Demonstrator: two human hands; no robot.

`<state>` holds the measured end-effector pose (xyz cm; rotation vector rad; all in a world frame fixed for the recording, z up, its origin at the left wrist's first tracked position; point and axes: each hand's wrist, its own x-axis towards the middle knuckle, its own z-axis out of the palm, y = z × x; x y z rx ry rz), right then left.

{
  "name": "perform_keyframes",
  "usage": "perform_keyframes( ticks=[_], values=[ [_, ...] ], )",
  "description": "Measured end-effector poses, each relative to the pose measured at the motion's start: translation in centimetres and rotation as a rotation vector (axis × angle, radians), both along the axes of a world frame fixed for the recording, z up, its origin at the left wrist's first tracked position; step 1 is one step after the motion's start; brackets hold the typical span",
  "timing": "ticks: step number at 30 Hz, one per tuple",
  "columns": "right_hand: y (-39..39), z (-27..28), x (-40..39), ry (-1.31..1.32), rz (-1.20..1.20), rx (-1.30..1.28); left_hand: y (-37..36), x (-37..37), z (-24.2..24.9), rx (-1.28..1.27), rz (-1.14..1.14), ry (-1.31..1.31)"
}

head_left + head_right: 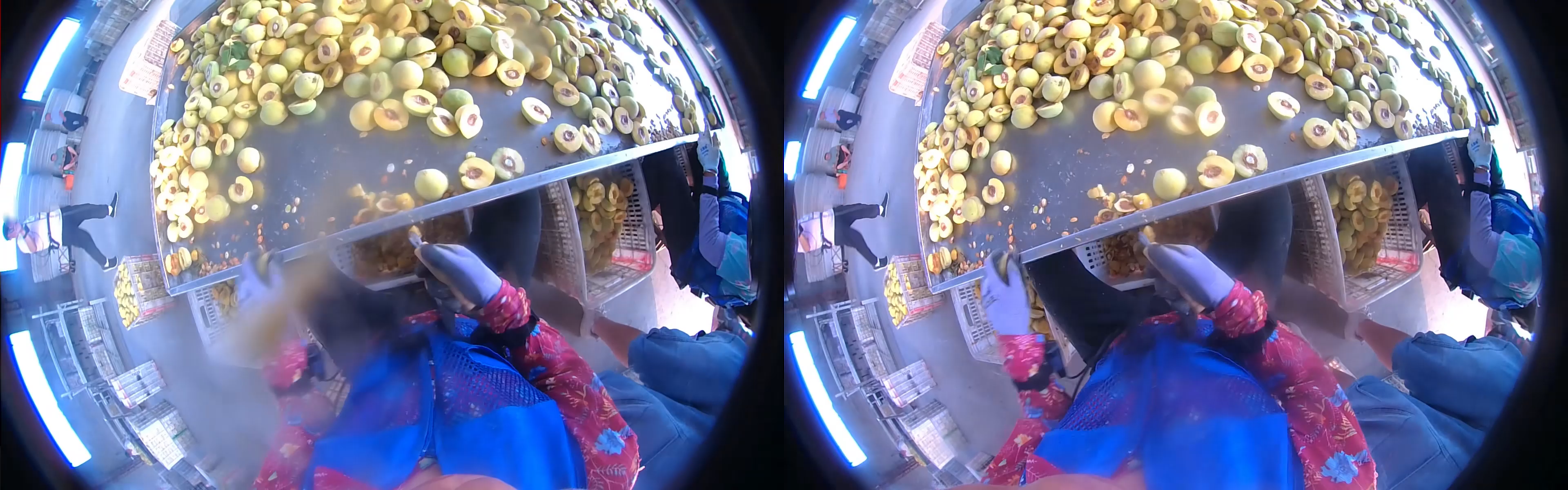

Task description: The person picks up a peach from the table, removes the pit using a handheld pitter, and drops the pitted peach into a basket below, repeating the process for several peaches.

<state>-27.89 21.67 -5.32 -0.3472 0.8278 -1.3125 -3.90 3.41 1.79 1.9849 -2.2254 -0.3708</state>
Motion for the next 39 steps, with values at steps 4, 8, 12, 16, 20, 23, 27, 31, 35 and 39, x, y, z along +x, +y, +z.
perform_keyframes(
  ticks=[4, 8, 12, 16, 20, 23, 27, 31, 35, 39],
  values=[
    [0.1, -1.1, 1.5, 1.24, -0.044, 0.014, -1.5, 0.0, -0.7, -0.25, -0.186, -0.294],
    [0.5, 1.0, 1.2, 1.194, 0.077, 0.163, 0.7, -14.8, -0.6, 0.01, -0.636, -0.094],
    [2.9, -0.2, 0.1, 1.408, 0.038, 0.004, -0.1, -23.9, -4.5, 0.29, -0.887, -0.26],
    [4.3, 0.6, -1.6, 1.403, -0.153, -0.141, -2.9, -23.8, -5.6, 0.378, -0.949, -0.193],
    [2.9, 3.9, -2.0, 0.792, -0.203, 0.16, -6.1, -18.6, -8.1, 0.874, -0.641, 0.64],
    [1.3, 5.8, -1.3, 0.971, -0.189, 0.009, -5.0, -13.7, -9.1, 0.143, -0.948, 0.494],
    [-0.4, 6.3, 0.8, 1.13, -0.237, -0.014, 1.6, -13.1, -2.4, 1.01, -0.424, 1.252],
    [-0.4, 6.3, 2.0, 1.187, -0.217, 0.014, 2.6, -12.2, -4.1, 1.186, -0.246, 1.424],
    [-0.4, 6.1, 3.1, 1.208, -0.201, 0.05, 4.0, -11.3, -4.4, 0.254, -0.742, 0.895],
    [-0.4, 4.2, 4.1, 1.251, -0.262, -0.08, 5.0, -11.3, -6.9, 0.253, -0.541, 0.915]
  ],
)
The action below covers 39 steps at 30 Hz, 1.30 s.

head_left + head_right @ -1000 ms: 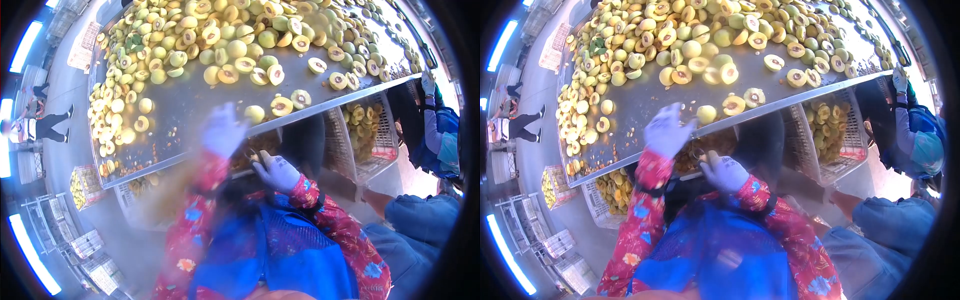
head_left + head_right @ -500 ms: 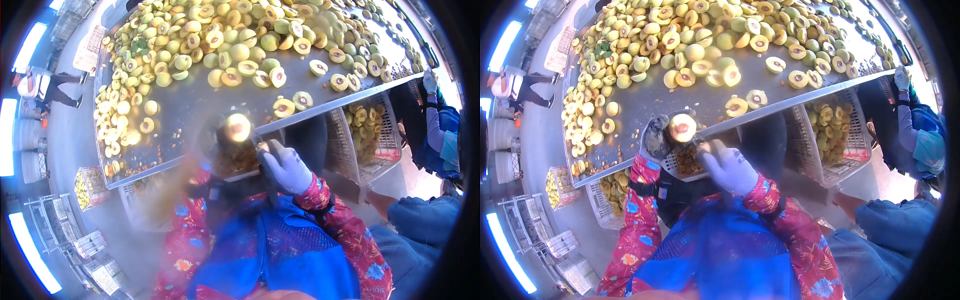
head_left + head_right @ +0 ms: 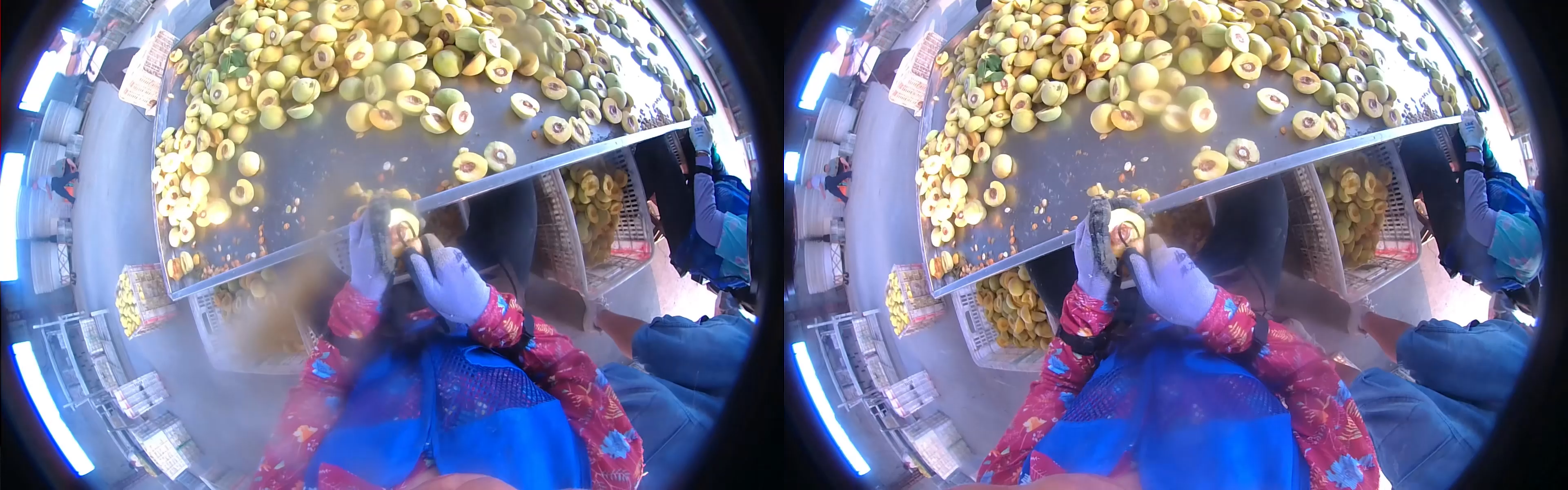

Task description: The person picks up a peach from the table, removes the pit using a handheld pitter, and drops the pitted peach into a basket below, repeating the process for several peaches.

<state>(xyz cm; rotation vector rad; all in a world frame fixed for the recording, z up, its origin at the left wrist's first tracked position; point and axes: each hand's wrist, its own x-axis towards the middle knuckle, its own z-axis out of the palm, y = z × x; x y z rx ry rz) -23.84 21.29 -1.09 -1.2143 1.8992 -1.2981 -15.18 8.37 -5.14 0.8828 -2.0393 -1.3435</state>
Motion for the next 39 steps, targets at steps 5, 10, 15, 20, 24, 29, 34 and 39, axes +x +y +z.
perform_keyframes(
  ticks=[5, 10, 15, 20, 24, 29, 34, 39],
  values=[
    [-0.1, -1.0, -0.3, -0.581, 0.036, 0.048, 1.4, 0.0, -0.6, -0.088, 0.096, 0.016],
    [0.2, 2.9, -2.1, -1.3, 0.164, 0.234, 0.6, 0.8, -5.1, -0.209, 0.058, 0.052],
    [0.8, -1.1, -2.1, -2.132, 0.297, 0.089, 0.3, 0.6, -4.0, -0.081, -0.113, 0.211],
    [0.8, -2.8, -1.7, -2.442, 0.589, -0.092, 0.2, -1.1, -0.1, -0.158, -0.18, 0.418],
    [0.3, -2.9, -1.4, -2.518, 0.604, -0.156, 0.6, -1.0, 0.7, -0.292, -0.065, 0.167],
    [-0.4, -3.6, -0.4, -2.378, 0.532, -0.135, 0.3, 0.3, -2.3, -0.44, 0.022, 0.027],
    [-1.8, -2.0, -1.5, -2.168, 0.596, -0.107, -1.0, 5.1, -1.9, 0.182, 0.302, 0.22],
    [-2.8, -1.3, 0.0, -1.334, 0.012, 0.467, -5.5, 19.2, 0.2, -0.638, 0.592, -0.816]
  ],
)
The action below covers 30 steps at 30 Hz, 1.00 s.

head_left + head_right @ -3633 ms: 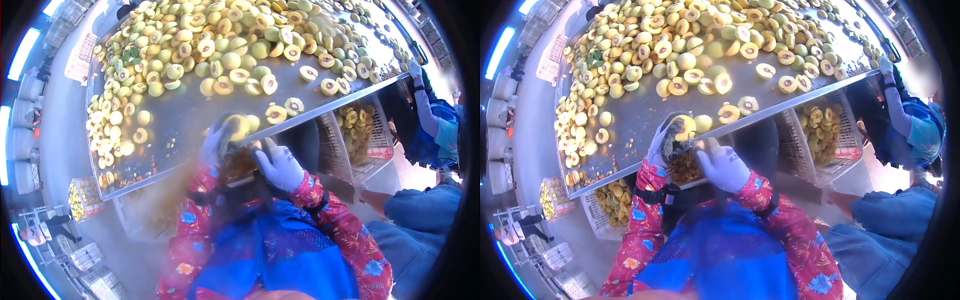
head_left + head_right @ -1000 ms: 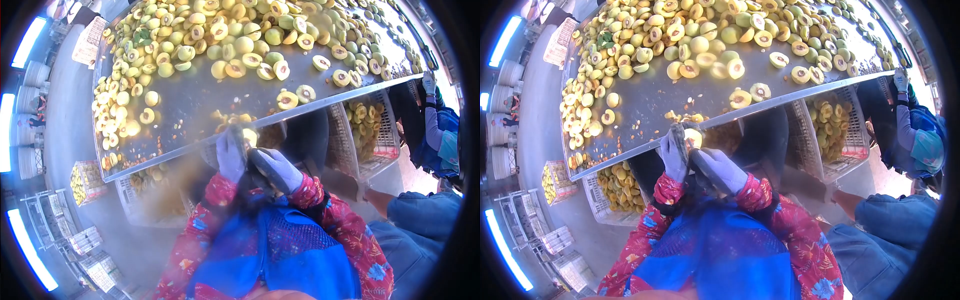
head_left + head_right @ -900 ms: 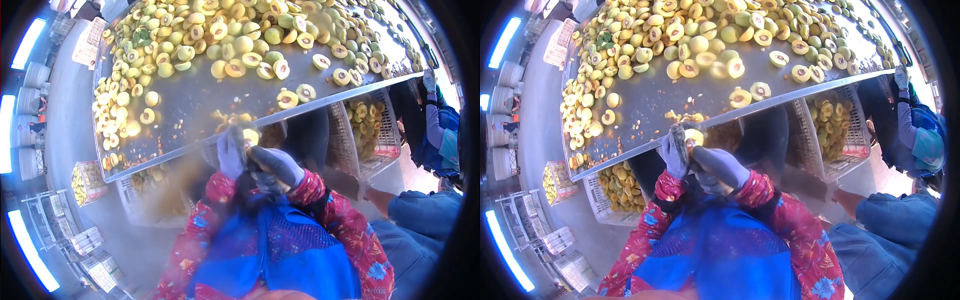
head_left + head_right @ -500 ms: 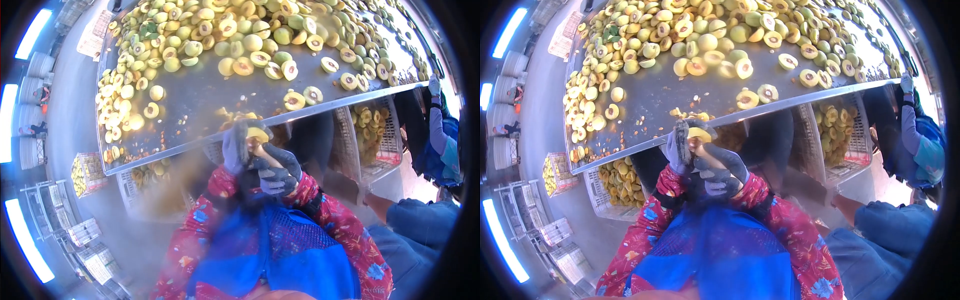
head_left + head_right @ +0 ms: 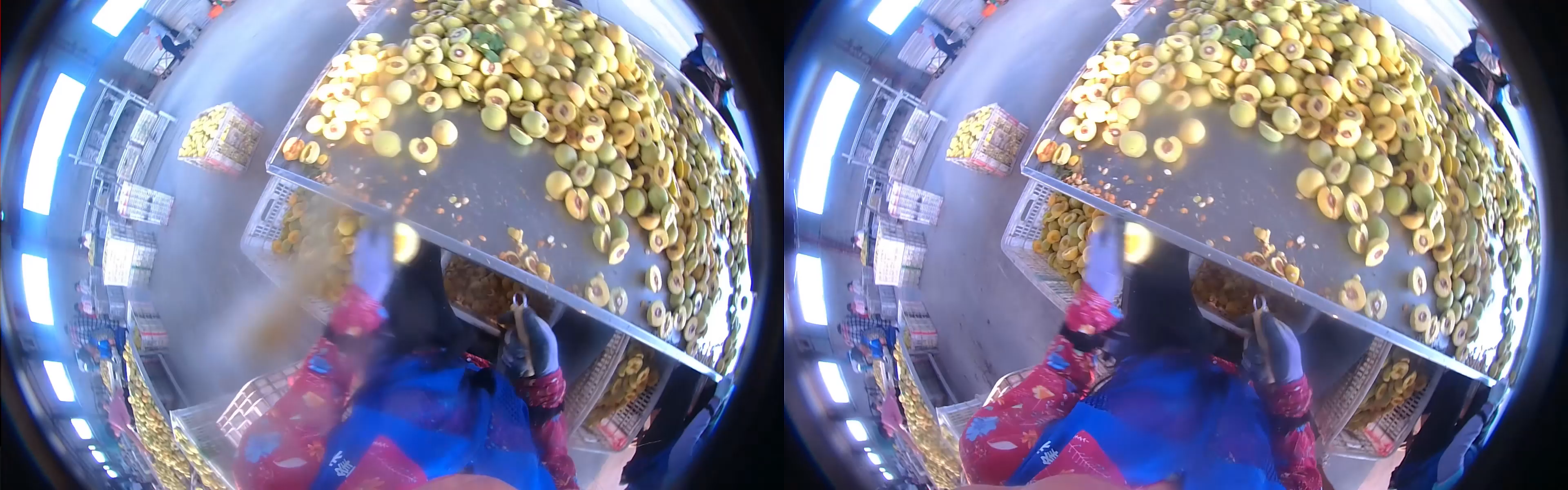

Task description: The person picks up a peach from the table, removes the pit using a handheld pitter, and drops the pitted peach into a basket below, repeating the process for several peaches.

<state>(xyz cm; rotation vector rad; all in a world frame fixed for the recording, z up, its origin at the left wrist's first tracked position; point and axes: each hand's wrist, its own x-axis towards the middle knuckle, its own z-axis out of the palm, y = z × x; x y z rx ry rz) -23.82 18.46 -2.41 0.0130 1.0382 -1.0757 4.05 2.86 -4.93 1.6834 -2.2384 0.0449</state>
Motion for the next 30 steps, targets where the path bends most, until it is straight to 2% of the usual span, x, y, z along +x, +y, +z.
perform_keyframes(
  ticks=[2, 4, 5, 6, 9, 10, 13, 14, 15, 18, 20, 21, 23, 25, 28, 30],
  values=[
    [-0.2, -0.2, 0.3, 0.235, 0.148, -0.041, -3.9, 2.7, 7.1, 0.249, 0.408, 0.642],
    [-0.3, -0.3, 0.3, 0.479, 0.299, -0.18, -8.8, 7.7, 5.4, 0.038, 0.378, 0.562],
    [-0.6, 0.2, 0.5, 0.475, 0.305, -0.154, -12.7, 11.7, 2.0, -0.168, 0.318, 0.474],
    [-0.9, 1.0, 0.7, 0.473, 0.31, -0.129, -15.7, 13.4, 1.6, -0.098, 0.371, 0.418],
    [-1.5, 1.3, 1.1, 0.519, 0.307, -0.128, -26.1, 18.6, -3.7, 0.377, 0.275, 0.311],
    [-1.6, 1.3, 1.2, 0.543, 0.306, -0.14, -28.6, 19.6, -6.0, 0.372, 0.292, 0.245],
    [-1.7, 2.1, 1.8, 0.552, 0.267, -0.109, -31.3, 17.2, -6.3, 0.426, 0.44, -0.037],
    [-1.5, 1.8, 1.8, 0.532, 0.253, -0.089, -30.8, 15.0, -3.6, 0.508, 0.418, -0.18],
    [-1.3, 1.4, 1.8, 0.511, 0.24, -0.07, -32.7, 16.2, -6.2, 0.431, 0.508, -0.147],
    [-0.9, 1.2, 1.7, 0.454, 0.213, -0.011, -33.0, 15.8, -6.0, 0.376, 0.482, -0.131],
    [-1.3, 1.8, 1.8, 0.455, 0.181, -0.005, -30.4, 16.1, -2.9, 0.29, 0.415, -0.024],
    [-1.5, 2.5, 2.1, 0.466, 0.15, -0.016, -28.0, 16.3, -0.4, 0.3, 0.334, 0.112],
    [-1.5, 2.1, 2.3, 0.533, 0.152, -0.083, -23.2, 17.4, 3.5, 0.254, 0.313, 0.083],
    [-1.1, 0.2, 1.8, 0.591, 0.192, -0.146, -20.1, 22.5, 2.8, 0.314, 0.342, -0.009],
    [-1.3, -0.1, 1.8, 0.538, 0.204, -0.087, -15.8, 23.7, 6.1, 0.737, 0.379, -0.225],
    [-1.8, 0.7, 1.9, 0.489, 0.207, -0.045, -15.9, 24.5, 4.0, 0.503, 0.378, -0.352]
  ],
)
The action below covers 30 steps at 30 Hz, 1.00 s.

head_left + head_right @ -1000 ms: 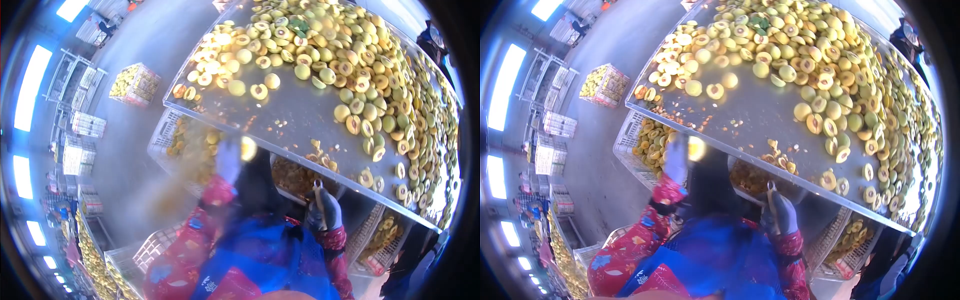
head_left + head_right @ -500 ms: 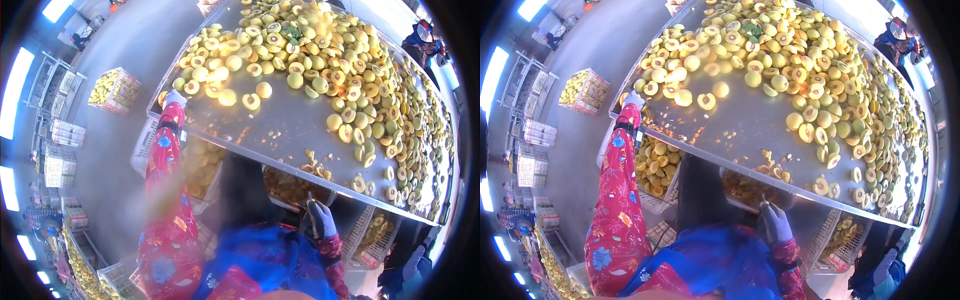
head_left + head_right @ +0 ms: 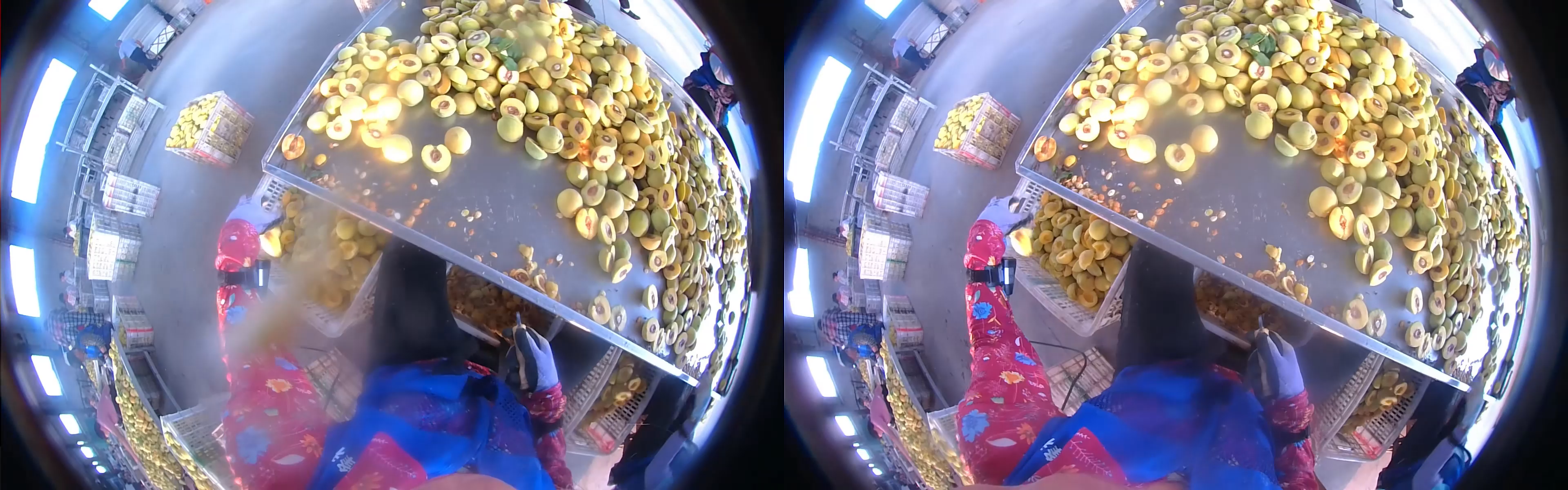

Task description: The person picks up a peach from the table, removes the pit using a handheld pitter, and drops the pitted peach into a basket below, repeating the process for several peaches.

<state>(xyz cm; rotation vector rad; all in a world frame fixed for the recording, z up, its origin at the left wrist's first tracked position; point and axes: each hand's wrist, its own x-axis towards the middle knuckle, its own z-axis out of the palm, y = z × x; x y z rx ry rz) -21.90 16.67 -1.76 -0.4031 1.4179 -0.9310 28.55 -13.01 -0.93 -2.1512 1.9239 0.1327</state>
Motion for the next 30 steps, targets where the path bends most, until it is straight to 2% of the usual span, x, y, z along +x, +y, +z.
perform_keyframes(
  ticks=[1, 2, 5, 8, 10, 12, 14, 15, 17, 18, 19, 21, 22, 23, 24, 25, 27, 30],
  values=[
    [0.1, 0.1, 0.0, 0.003, 0.017, -0.008, -0.3, 0.4, -1.2, -0.095, -0.045, -0.074],
    [0.3, 0.3, -0.1, 0.008, 0.034, -0.012, -1.4, -1.8, 0.2, -0.127, -0.08, 0.061],
    [0.6, 0.8, -0.1, -0.085, -0.051, 0.072, -8.0, -5.5, -2.4, -0.094, -0.077, 0.282],
    [2.2, -1.1, -1.0, -0.184, -0.083, 0.002, -13.5, -6.6, -10.0, -0.088, -0.097, 0.075],
    [2.8, -0.4, -1.2, -0.138, -0.087, 0.019, -13.4, -9.9, -10.9, -0.006, 0.124, 0.01],
    [3.5, -0.8, -1.7, -0.122, -0.089, 0.01, -11.9, -13.6, -10.3, 0.024, 0.135, 0.002],
    [4.3, -3.0, -2.1, -0.027, -0.082, -0.062, -9.1, -17.4, -10.2, 0.033, -0.006, -0.021],
    [4.5, -3.5, -2.4, -0.011, -0.091, -0.066, -6.5, -20.4, -8.5, 0.07, -0.053, 0.025],
    [4.3, -4.0, -2.9, 0.016, -0.098, -0.082, -2.7, -24.0, -8.8, 0.068, -0.3, 0.058],
    [3.7, -2.9, -3.3, 0.036, -0.098, -0.078, -0.2, -26.9, -7.1, 0.135, -0.466, 0.077],
    [3.6, -2.7, -3.9, 0.081, -0.103, -0.091, 1.2, -28.2, -9.6, -0.014, -0.506, 0.178],
    [3.7, -2.5, -4.9, 0.171, -0.115, -0.119, 5.3, -34.4, -6.2, 0.106, -0.573, 0.267],
    [3.7, -2.2, -5.4, 0.198, -0.137, -0.117, 6.2, -35.8, -7.2, 0.101, -0.741, 0.369],
    [3.8, -1.8, -5.8, 0.225, -0.159, -0.114, 7.8, -38.6, -5.5, 0.199, -0.79, 0.316],
    [4.1, -2.3, -6.3, 0.218, -0.191, -0.142, 8.7, -40.7, -6.6, 0.25, -0.698, 0.349],
    [4.5, -2.8, -6.7, 0.212, -0.224, -0.17, 9.7, -42.8, -5.8, 0.315, -0.707, 0.359],
    [4.8, -2.7, -7.7, 0.381, -0.214, -0.244, 11.5, -46.5, -3.2, 0.447, -0.723, 0.378],
    [4.8, -1.2, -8.7, 0.488, -0.2, -0.232, 13.1, -49.0, -4.5, 0.431, -0.811, 0.382]
  ],
)
